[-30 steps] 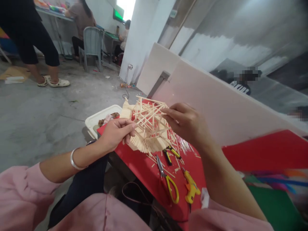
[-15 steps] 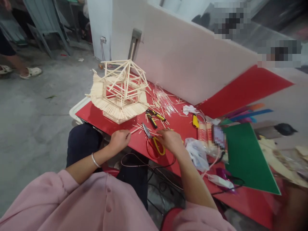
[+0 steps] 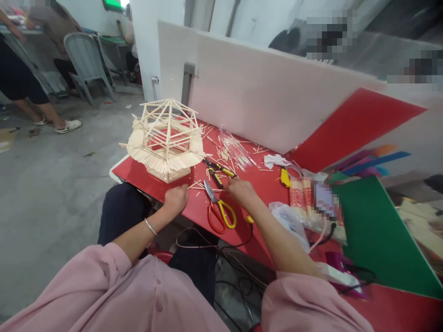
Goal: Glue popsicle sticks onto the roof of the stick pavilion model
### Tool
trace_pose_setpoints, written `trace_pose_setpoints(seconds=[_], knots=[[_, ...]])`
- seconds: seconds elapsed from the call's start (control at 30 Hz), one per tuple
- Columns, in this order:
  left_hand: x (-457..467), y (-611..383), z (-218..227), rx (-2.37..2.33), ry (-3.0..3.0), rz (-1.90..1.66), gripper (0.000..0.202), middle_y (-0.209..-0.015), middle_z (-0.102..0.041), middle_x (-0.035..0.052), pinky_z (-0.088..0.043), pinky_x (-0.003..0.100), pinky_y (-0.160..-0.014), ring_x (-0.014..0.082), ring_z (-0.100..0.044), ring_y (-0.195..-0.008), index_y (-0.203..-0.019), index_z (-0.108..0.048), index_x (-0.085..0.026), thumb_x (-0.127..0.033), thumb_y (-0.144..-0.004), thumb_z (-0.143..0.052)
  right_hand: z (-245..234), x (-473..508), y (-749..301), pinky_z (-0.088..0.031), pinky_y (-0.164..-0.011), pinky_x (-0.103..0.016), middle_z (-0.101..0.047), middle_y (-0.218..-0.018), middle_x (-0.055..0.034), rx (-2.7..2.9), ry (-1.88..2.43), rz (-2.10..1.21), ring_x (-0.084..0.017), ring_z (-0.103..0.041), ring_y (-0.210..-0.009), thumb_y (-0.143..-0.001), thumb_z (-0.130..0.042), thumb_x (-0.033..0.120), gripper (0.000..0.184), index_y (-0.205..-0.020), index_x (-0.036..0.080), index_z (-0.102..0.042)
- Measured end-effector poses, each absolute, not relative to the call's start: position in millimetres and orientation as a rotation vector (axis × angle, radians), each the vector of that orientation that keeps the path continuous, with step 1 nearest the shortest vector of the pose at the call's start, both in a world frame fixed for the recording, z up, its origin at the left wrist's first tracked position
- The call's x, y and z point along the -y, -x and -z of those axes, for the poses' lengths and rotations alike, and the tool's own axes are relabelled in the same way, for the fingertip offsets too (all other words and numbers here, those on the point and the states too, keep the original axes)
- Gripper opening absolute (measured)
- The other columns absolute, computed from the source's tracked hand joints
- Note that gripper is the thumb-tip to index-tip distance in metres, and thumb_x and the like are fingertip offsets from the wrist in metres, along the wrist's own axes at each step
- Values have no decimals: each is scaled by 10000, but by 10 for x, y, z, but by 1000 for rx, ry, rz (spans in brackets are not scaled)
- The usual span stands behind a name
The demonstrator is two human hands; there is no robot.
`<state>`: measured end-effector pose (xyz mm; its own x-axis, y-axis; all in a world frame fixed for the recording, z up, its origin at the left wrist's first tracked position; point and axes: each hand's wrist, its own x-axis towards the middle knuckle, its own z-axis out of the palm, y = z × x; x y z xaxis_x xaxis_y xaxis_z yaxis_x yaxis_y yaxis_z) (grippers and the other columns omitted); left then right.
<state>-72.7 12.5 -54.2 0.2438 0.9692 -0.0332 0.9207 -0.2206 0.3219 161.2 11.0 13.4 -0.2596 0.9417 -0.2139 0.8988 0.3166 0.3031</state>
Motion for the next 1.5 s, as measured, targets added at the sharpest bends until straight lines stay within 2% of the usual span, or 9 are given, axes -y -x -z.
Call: trace_pose_setpoints(seconds=[0.23,0.43,0.6,0.73,0.83,0.93,1.27,1.37,1.5], knots=[[34,786,461,-1524,-2273,-528,334,-1064,-693,139,-477,310,-816,235,-644,-982,-1116,-677,-191,-251,-957,-390,-800,62,-2070,-387,-585,-281,-694,-863,-162,-2161,-1879,-597,-258,-601,-887,-877,-442,48,283,-917,133,-709],[259,674,50,-911,-2364,-1047,307,-1288,-622,157,-393,470,-1024,296,-539,-1222,-1183,-663,-229,-305,-918,-529,-1220,480,-1921,-387,-588,-285,-680,-836,-60,-2665,-1663,-816,-210,-556,-861,-916,-516,178,203,-886,216,-713],[368,817,-77,-887,-1944,-1039,256,-945,-723,106,-498,325,-819,202,-657,-869,-1009,-706,-197,-298,-948,-479,-851,701,-1501,-496,-790,-307,-691,-967,-66,-3002,-1986,-587,-190,-620,-906,-945,-533,261,166,-1015,229,-680],[538,1258,-206,-1073,-1603,-1143,192,-745,-663,31,-470,250,-643,149,-602,-665,-862,-678,-201,-312,-919,-532,-197,865,-1436,-549,-770,-405,-659,-1080,-133,-2659,-2726,-251,-259,-654,-938,-944,-493,410,420,-1314,214,-521],[544,1577,-386,-1040,-1330,-1215,181,-571,-550,-37,-370,201,-455,85,-477,-440,-853,-600,-191,-353,-913,-549,347,936,-1466,-546,-808,-467,-683,-1092,-158,-2432,-2603,34,-332,-654,-1005,-890,-500,537,517,-1291,214,-553],[364,1803,-544,-891,-1167,-1229,212,-676,-629,-14,-286,183,-355,58,-448,-373,-938,-556,-184,-390,-891,-580,657,958,-1468,-537,-828,-466,-694,-1061,-160,-2381,-2456,62,-342,-662,-971,-891,-459,534,495,-1247,222,-604],[91,1870,-619,-765,-1003,-1211,219,-666,-642,-23,-241,152,-373,14,-380,-380,-921,-567,-162,-315,-819,-687,282,277,-1356,-428,-963,-368,-620,-1256,-174,-2127,-2543,-8,-273,-563,-1172,-980,-335,387,474,-1315,123,-540],[67,1813,-600,-791,-970,-1250,253,-572,-582,-49,-217,153,-364,19,-347,-371,-914,-586,-158,-348,-801,-709,250,-269,-1374,-411,-956,-343,-554,-1345,-194,-2073,-2527,19,-281,-510,-1239,-923,-467,373,523,-1381,120,-462],[-42,1859,-622,-858,-936,-1295,289,-580,-572,-51,-223,150,-348,28,-380,-372,-918,-593,-154,-376,-778,-715,178,-851,-1382,-476,-828,-339,-664,-1113,-144,-1979,-2456,239,-235,-632,-977,-811,-664,417,522,-1229,118,-575]])
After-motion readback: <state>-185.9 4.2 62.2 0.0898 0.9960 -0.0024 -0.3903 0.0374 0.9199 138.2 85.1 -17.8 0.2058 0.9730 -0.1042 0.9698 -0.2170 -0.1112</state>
